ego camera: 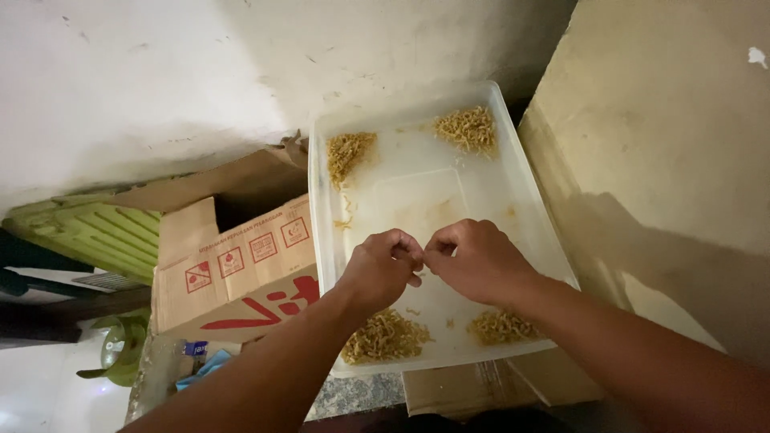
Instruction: The person uses both hands to gather and separate small piles of sprouted grains on a white tray. They repeatedly pick up portions, pull them apart, and place them back into distinct piles at the corners of the tray.
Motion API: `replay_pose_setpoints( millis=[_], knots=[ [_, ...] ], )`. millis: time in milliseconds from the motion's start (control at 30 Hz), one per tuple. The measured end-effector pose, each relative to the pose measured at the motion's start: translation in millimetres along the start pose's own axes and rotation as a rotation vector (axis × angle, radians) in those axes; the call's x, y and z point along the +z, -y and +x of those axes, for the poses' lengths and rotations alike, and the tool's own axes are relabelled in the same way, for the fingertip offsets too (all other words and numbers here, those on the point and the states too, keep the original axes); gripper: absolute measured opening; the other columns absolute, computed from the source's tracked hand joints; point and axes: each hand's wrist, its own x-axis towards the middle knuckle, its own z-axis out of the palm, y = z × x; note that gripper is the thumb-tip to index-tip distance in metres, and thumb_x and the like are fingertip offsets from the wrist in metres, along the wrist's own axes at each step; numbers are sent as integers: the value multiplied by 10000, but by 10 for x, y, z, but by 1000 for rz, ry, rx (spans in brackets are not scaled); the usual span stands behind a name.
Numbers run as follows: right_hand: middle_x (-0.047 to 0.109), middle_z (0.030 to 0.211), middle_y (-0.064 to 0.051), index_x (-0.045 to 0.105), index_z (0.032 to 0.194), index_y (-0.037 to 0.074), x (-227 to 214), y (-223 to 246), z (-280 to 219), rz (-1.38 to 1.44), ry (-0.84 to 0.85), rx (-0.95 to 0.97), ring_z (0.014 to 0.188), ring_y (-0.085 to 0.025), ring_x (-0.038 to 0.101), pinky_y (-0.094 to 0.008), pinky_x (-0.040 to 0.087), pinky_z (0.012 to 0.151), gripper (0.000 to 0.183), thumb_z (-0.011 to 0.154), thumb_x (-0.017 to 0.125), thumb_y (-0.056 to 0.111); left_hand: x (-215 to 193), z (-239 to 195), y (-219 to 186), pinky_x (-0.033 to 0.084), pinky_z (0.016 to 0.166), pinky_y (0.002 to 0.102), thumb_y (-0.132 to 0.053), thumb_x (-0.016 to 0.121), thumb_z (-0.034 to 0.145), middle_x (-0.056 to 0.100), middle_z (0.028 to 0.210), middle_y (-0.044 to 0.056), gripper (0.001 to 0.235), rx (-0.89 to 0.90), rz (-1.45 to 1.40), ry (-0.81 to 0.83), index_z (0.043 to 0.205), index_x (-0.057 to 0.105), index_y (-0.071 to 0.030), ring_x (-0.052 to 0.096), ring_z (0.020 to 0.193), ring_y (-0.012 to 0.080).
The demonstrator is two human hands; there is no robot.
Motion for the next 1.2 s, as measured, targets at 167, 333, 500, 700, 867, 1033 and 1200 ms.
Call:
replay_pose_setpoints(
  millis=[167, 333, 500, 700, 867, 1033, 1200],
  knots=[
    [789, 751, -56, 814, 899, 94, 24, -168, 101, 127, 86, -21, 643, -165, 752, -358, 589, 641, 249, 846, 721, 318, -46, -66, 50, 594, 608, 346, -141, 621, 935, 714, 829, 90, 118, -12, 93, 4, 919, 635, -25, 731, 703, 156],
    [785, 754, -49, 788, 874, 74, -119, -172, 140, 90, 71, -30, 639, -146, 740, -349, 584, 616, 289, 817, 777, 357, -79, -29, -67, 580, 606, 343, -195, 587, 972, 721, 765, 110, 175, -57, 255, -66, 906, 648, -44, 718, 658, 191],
    [743, 683, -52, 777, 768, 52, -115, -170, 152, 126, 64, -39, 609, -141, 689, -334, 534, 573, 301, 770, 845, 345, -143, 28, -81, 588, 607, 340, -137, 640, 892, 707, 767, 62, 97, -37, 91, -14, 899, 652, -41, 724, 656, 182],
    [748, 695, -65, 769, 804, 45, -35, -250, 150, 96, 72, -12, 614, -146, 704, -328, 547, 589, 294, 778, 850, 325, -169, -12, 25, 576, 595, 359, -136, 653, 873, 701, 747, 94, 109, 6, 142, -53, 907, 642, -33, 700, 645, 187],
    [776, 745, -39, 795, 922, 61, 1, -312, 203, 178, 58, -41, 617, -149, 731, -342, 578, 603, 261, 871, 736, 311, -183, -138, -123, 574, 617, 357, -157, 622, 911, 735, 762, 108, 120, -64, 237, -14, 905, 671, -48, 702, 644, 183],
    [779, 769, -52, 787, 944, 51, -30, -343, 190, 279, 3, -38, 657, -148, 735, -335, 604, 620, 279, 880, 734, 318, -176, -22, 21, 576, 645, 365, -175, 626, 912, 748, 779, 132, 122, 24, 375, -16, 923, 688, -71, 714, 672, 214],
    [760, 745, -51, 782, 833, 55, -53, -241, 106, 100, -30, -10, 670, -137, 695, -327, 566, 625, 297, 794, 836, 343, -105, -5, 39, 587, 689, 341, -213, 744, 857, 763, 829, 117, 193, 39, 351, -13, 948, 717, -46, 725, 752, 190]
  ],
)
